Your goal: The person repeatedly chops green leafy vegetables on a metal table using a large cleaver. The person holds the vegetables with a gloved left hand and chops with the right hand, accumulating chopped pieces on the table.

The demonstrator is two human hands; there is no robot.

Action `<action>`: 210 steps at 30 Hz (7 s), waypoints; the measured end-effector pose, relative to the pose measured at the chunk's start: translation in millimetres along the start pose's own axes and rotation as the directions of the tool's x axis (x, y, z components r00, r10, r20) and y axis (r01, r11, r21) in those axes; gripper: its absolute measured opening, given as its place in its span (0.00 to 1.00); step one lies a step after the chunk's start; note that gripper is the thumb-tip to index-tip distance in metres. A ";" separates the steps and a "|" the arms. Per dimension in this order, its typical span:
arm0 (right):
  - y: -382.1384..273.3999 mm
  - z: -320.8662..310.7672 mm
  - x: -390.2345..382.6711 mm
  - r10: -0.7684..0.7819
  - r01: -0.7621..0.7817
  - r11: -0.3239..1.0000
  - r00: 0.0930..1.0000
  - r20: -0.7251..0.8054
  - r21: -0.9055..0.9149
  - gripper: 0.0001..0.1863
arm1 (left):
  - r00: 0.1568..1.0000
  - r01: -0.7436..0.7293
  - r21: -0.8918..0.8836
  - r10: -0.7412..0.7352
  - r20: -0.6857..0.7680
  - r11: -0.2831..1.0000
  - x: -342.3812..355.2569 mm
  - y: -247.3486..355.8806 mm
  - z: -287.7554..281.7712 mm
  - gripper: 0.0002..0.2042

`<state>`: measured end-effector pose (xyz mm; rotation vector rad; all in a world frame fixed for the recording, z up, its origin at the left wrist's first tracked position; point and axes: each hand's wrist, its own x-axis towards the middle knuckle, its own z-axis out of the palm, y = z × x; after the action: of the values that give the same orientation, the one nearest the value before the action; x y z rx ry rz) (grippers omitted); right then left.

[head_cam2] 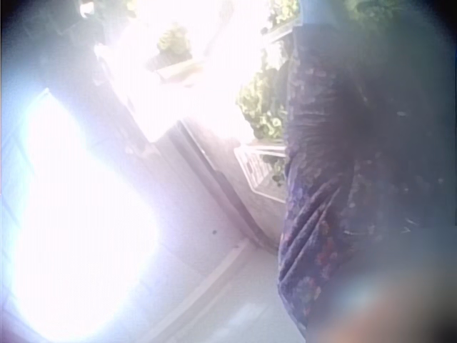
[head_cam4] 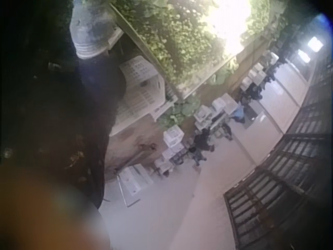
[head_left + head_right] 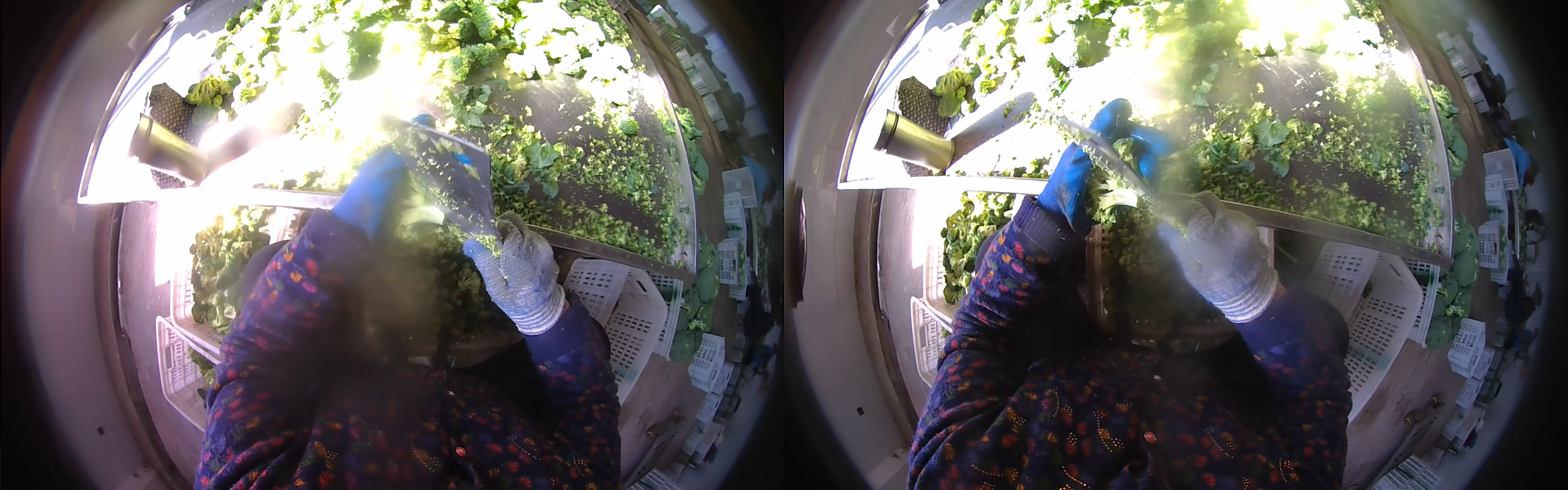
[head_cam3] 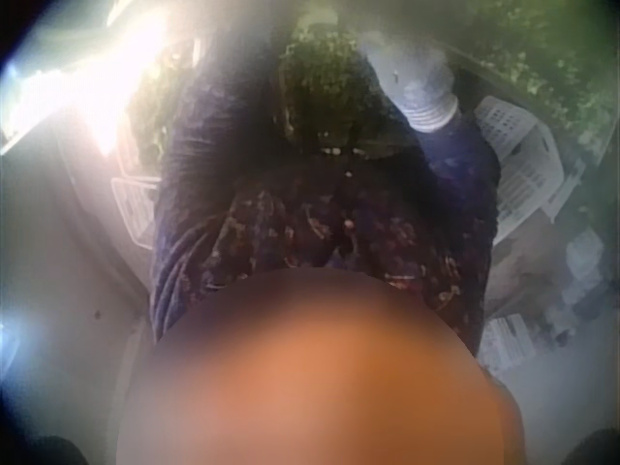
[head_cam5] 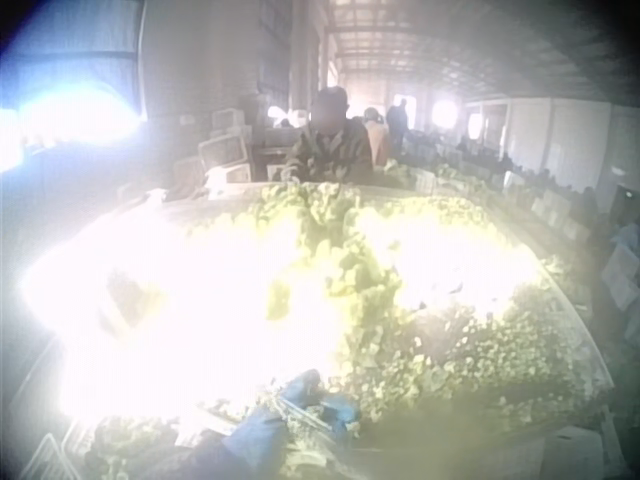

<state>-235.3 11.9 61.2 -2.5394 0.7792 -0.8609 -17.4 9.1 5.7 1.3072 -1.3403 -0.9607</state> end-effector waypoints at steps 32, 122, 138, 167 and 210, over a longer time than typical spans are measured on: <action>0.7 1.6 0.7 0.163 -0.164 0.957 0.986 0.022 0.237 0.17 | 0.940 0.335 -0.640 -0.195 0.280 0.692 -29.5 55.7 -5.0 0.29; 27.2 -18.0 21.9 0.604 -0.629 -0.103 0.576 0.551 0.770 0.28 | 0.922 0.272 0.166 -0.207 -0.328 0.948 159.9 -126.2 -202.6 0.24; 8.9 -10.8 11.3 0.582 -0.583 0.238 0.726 0.366 0.777 0.20 | 0.989 0.150 -0.753 -0.100 0.111 0.641 15.5 39.6 -62.1 0.34; 6.0 14.8 4.4 0.554 -0.618 0.430 0.756 0.348 0.659 0.19 | 0.967 -0.134 0.088 0.150 -0.207 0.987 -10.6 20.6 26.8 0.32; 8.5 -6.4 -1.9 0.487 -0.391 0.743 0.873 -0.038 0.544 0.11 | 0.968 0.154 -0.717 -0.248 -0.026 0.679 -44.9 47.6 -64.8 0.17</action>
<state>-243.9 5.5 61.1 -1.7139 0.9892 -0.9763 32.9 64.7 59.2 0.8799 -0.5989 -1.3563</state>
